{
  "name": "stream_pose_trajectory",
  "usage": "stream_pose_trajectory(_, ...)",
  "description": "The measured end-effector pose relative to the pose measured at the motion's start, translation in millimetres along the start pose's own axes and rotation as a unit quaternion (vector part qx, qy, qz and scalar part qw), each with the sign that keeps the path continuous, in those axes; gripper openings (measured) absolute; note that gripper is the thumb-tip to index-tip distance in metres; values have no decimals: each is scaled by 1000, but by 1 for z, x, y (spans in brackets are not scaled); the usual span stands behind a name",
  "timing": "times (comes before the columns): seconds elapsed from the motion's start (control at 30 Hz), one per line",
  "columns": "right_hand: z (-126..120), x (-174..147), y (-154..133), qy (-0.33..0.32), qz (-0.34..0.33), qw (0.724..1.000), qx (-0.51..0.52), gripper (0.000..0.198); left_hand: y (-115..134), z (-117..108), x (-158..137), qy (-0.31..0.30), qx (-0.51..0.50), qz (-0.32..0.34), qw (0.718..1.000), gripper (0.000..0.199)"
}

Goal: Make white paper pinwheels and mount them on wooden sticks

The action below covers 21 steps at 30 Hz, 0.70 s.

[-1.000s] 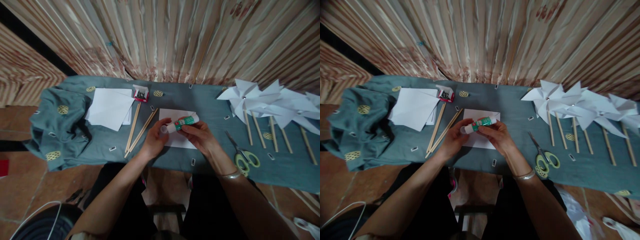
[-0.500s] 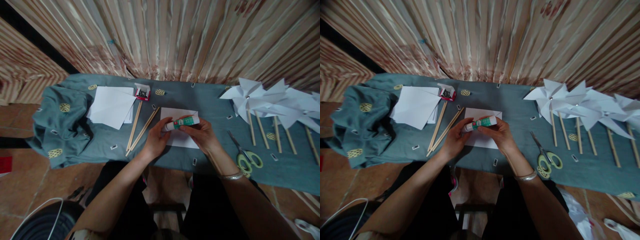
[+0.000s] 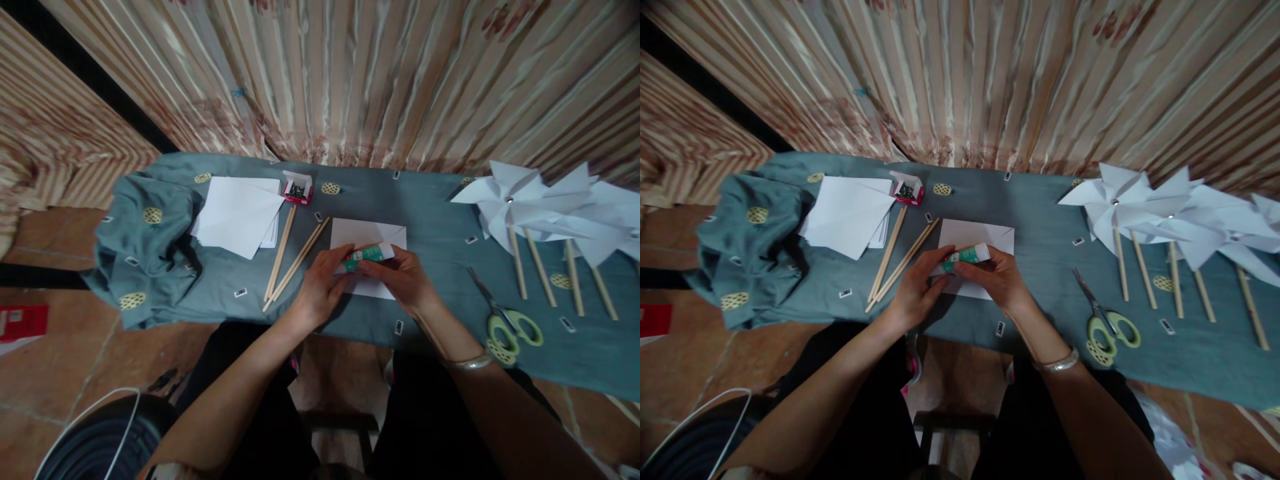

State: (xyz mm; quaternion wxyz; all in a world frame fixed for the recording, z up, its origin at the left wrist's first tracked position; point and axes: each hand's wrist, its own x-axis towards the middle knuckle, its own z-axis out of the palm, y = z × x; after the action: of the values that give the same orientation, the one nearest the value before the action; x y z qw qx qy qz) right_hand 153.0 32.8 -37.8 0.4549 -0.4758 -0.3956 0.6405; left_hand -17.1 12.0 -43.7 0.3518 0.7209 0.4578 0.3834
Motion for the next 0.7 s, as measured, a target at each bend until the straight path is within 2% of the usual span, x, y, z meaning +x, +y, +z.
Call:
stream_pose_trajectory(0.1, -2, -1, -4, -16, -11, 999, -35, 32, 0, -12, -3, 9, -21, -33, 999, 35)
stream_pose_trajectory(0.2, -20, -1, -12, 1, -64, 991, -117, 32, -6, -42, -8, 66, -1, -89, 994, 36)
stream_pose_trajectory(0.3, -49, -4, -22, 44, -113, 959, -255, 23, -16, -83, -19, 122, 71, -149, 979, 40)
stream_pose_trajectory(0.43, -77, -11, -31, 28, -136, 908, -396, 21, -32, -124, -40, 142, 123, -214, 959, 46)
stream_pose_trajectory(0.53, -82, -15, -34, 12, -153, 886, -437, 21, -43, -132, -54, 133, 140, -262, 946, 47)
stream_pose_trajectory(0.7, -80, -17, -37, 21, -164, 870, -464, 20, -55, -130, -64, 114, 184, -217, 952, 39)
